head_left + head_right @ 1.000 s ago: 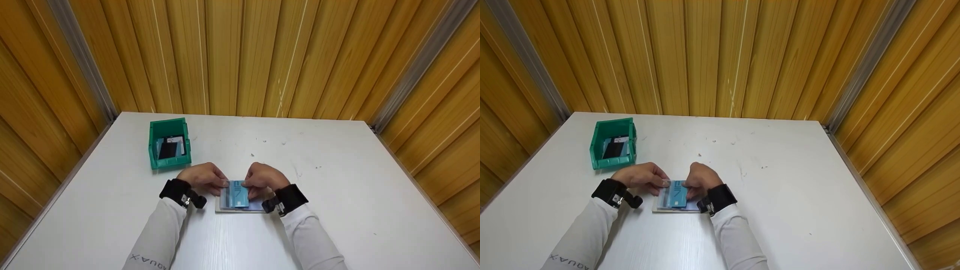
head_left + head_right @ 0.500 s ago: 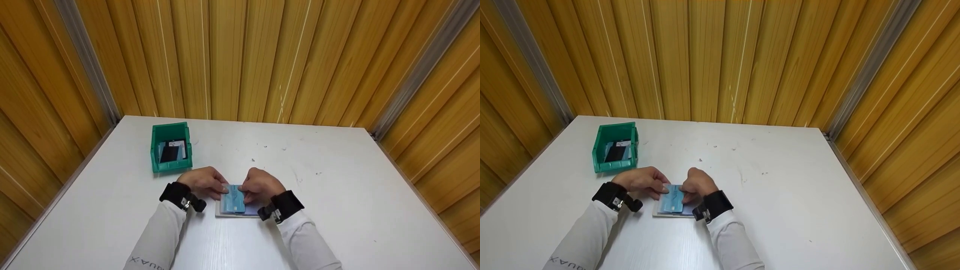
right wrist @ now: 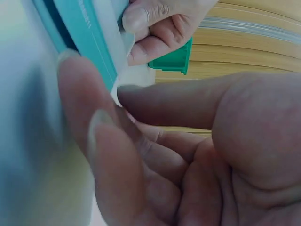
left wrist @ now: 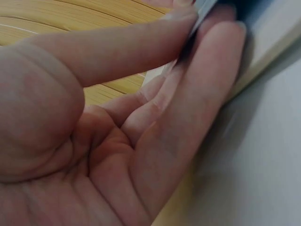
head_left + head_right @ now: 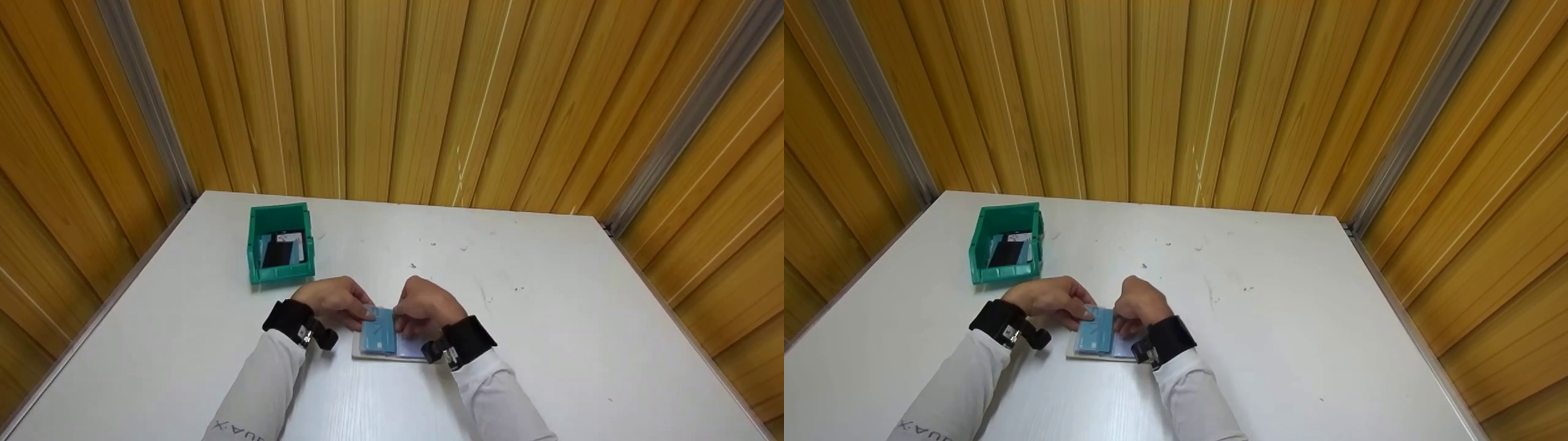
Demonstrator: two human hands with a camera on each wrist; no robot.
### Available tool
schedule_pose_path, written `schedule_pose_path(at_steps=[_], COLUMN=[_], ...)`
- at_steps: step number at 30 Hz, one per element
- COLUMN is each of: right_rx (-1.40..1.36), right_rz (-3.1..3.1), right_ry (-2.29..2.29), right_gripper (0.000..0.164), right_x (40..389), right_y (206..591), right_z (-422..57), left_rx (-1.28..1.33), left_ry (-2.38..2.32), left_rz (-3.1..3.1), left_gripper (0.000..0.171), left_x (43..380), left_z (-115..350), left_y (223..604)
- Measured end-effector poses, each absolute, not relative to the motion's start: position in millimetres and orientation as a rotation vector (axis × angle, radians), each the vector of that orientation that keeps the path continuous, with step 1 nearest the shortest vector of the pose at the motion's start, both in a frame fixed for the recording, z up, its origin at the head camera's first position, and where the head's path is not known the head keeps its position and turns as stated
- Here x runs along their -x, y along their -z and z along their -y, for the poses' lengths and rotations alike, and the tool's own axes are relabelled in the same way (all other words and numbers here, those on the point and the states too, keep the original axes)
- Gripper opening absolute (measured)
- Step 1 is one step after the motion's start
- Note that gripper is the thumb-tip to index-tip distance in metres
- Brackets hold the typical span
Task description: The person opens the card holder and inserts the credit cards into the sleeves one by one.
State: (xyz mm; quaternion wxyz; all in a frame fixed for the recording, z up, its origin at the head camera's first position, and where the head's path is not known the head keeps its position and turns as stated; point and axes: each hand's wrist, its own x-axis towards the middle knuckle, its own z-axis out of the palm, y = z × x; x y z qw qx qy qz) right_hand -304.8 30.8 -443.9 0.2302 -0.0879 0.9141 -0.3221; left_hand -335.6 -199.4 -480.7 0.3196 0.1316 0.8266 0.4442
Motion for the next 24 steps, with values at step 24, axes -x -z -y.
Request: schedule_pose_path(at_steps=[24], right_rx=[0.318], right_rz=[-2.417], right_ry=[0.888], right_gripper=[0.022], right_x=[303.6], right_y=[443.0], right_z=[-26.4], left_rx=[-0.392], left_ry=[-1.184], left_rz=[-2.155], left_gripper=[0.023], left_x=[336.7], left_z=[196.9], left_y=[481.8])
